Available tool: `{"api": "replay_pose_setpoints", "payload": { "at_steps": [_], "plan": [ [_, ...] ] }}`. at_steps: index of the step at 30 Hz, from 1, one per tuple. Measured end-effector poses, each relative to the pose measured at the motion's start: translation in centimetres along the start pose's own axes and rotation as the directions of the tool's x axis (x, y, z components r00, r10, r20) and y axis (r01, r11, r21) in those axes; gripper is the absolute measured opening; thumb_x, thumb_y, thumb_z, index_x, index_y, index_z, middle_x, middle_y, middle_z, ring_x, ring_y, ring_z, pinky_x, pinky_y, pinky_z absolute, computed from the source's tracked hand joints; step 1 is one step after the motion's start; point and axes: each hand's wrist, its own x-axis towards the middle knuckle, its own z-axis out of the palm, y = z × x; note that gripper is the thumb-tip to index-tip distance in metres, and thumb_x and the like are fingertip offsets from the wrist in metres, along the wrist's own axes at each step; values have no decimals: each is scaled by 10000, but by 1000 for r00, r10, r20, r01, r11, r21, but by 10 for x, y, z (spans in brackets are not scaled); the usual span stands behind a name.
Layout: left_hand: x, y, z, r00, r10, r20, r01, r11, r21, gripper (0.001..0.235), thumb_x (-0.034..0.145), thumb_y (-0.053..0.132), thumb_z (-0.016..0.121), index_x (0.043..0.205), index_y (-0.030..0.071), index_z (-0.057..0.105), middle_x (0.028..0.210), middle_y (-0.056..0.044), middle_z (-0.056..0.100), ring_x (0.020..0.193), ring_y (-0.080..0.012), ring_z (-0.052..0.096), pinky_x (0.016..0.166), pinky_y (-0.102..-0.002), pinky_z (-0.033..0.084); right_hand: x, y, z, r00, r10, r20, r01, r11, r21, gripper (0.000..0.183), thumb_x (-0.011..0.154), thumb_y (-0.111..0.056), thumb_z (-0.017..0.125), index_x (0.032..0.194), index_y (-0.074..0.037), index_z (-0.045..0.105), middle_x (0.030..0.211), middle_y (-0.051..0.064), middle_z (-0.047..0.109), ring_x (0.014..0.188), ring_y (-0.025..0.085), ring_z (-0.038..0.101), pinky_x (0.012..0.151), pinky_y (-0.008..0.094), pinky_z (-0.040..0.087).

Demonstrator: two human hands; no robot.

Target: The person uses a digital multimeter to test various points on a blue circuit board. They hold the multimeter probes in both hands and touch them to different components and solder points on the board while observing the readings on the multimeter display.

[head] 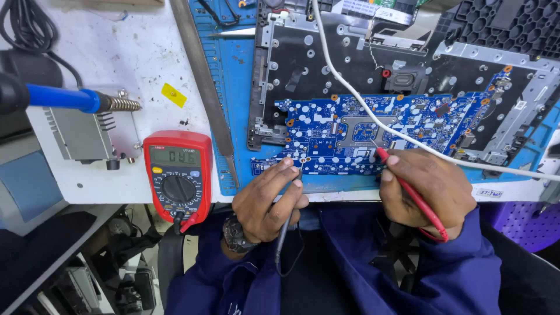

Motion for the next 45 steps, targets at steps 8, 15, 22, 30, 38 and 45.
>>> {"api": "replay_pose_setpoints", "payload": {
  "at_steps": [8, 15, 22, 30, 38, 45],
  "plan": [
    [-2, -1, -3, 999, -9, 41, 11, 999, -30, 194, 1093, 205, 559, 1160, 26, 592, 1048, -197, 703, 963, -352, 799, 812, -421, 742, 0, -1, 4, 999, 37, -4, -37, 999, 39, 184, 1001, -20, 708, 1161, 56, 658, 985, 281, 755, 869, 386, 799, 729, 399, 641],
    [-4, 0, -1, 999, -20, 38, 21, 999, -30, 200, 1094, 216, 556, 1156, 29, 591, 1042, -196, 701, 951, -349, 801, 807, -420, 743, 4, -4, 5, 999, 37, -12, -37, 999, 18, 163, 1003, 8, 714, 1151, 60, 674, 994, 269, 767, 885, 374, 806, 731, 384, 632],
    [-4, 0, -2, 999, -20, 36, 21, 999, -29, 197, 1093, 211, 559, 1161, 29, 592, 1053, -197, 701, 959, -354, 802, 815, -423, 742, 4, -4, 4, 999, 46, 6, -46, 998, 37, 184, 1006, 0, 704, 1172, 66, 664, 1014, 281, 761, 891, 376, 799, 756, 385, 633],
    [-5, 0, -1, 999, -15, 38, 16, 1000, -26, 195, 1093, 207, 560, 1161, 28, 596, 1043, -194, 703, 949, -348, 802, 814, -426, 744, 2, -1, 12, 997, -14, -72, 15, 1000, 10, 147, 1004, 31, 715, 1140, 82, 690, 959, 269, 763, 830, 364, 795, 709, 381, 637],
    [-4, -1, -2, 999, -7, 38, 9, 1000, -27, 192, 1091, 202, 562, 1165, 27, 592, 1043, -195, 704, 956, -347, 801, 816, -420, 742, 5, 3, 13, 996, -69, -52, 70, 997, 31, 167, 997, 51, 714, 1151, 101, 676, 976, 279, 767, 864, 366, 806, 746, 383, 659],
    [-4, 0, 0, 1000, -12, 24, 13, 1000, -15, 194, 1093, 214, 564, 1164, 37, 594, 1045, -188, 706, 954, -342, 805, 803, -410, 745, 10, 3, 13, 993, -105, -53, 107, 994, 25, 154, 980, 71, 740, 1121, 105, 687, 995, 280, 774, 869, 352, 811, 746, 358, 662]
  ]
}}
